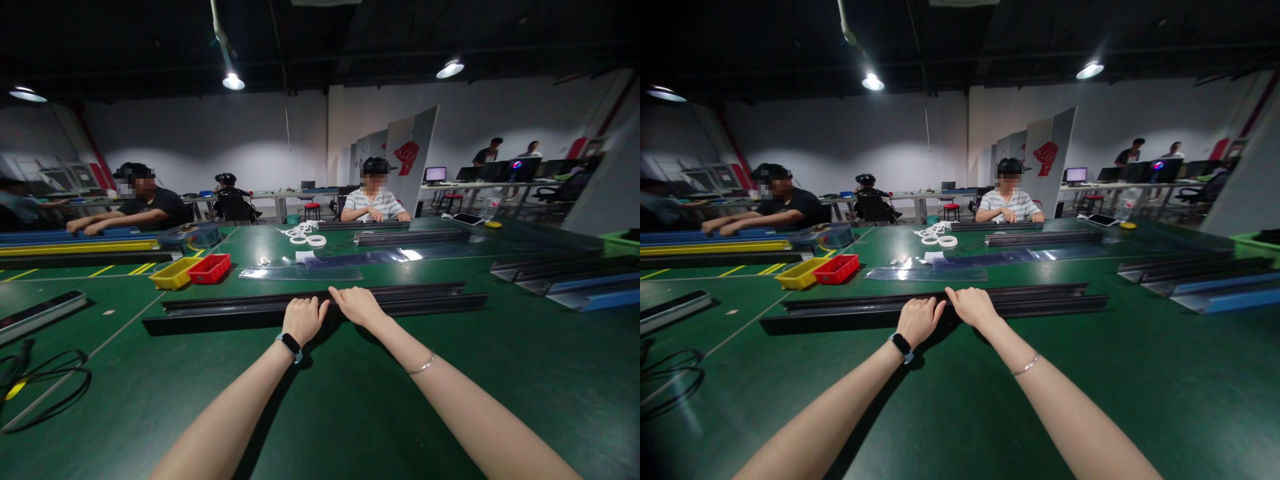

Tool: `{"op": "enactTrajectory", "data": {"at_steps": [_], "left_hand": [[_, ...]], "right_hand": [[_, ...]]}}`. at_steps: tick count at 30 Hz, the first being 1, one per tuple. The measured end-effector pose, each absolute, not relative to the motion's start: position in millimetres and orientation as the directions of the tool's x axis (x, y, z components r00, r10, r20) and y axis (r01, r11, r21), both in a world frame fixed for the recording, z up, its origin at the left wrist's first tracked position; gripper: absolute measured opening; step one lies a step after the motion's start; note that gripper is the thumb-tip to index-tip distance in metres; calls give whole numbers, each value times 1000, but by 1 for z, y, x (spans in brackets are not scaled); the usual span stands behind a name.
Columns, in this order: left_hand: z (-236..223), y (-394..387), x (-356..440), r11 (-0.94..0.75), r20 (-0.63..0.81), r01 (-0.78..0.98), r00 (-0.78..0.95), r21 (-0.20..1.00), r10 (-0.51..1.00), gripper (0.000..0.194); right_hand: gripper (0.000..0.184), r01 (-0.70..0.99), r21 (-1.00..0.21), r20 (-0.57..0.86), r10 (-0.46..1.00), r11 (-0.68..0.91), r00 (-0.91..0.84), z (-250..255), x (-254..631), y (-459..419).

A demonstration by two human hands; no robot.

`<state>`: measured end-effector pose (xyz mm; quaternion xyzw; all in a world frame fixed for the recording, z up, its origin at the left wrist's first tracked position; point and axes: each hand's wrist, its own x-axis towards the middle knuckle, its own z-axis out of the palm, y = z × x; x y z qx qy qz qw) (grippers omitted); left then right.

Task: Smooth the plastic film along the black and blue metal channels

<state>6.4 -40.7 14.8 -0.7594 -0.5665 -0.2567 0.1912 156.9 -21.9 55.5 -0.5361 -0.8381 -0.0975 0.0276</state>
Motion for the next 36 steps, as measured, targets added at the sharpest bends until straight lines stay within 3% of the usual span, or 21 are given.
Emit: {"op": "enactTrajectory", "data": {"at_steps": [12,17,29,36], "left_hand": [[15,-40,6,-286,604,958,228,1,764,47],[15,-41,6,-285,608,958,231,-7,760,47],[16,-41,6,-292,604,956,224,16,765,48],[14,-40,5,-295,604,955,224,19,765,49]], "right_hand": [[58,916,142,133,910,375,-393,53,157,-22],[48,905,156,158,895,395,-417,53,157,-22],[54,916,141,162,904,376,-396,50,156,-22],[70,943,62,177,926,328,-334,50,151,-24]]}}
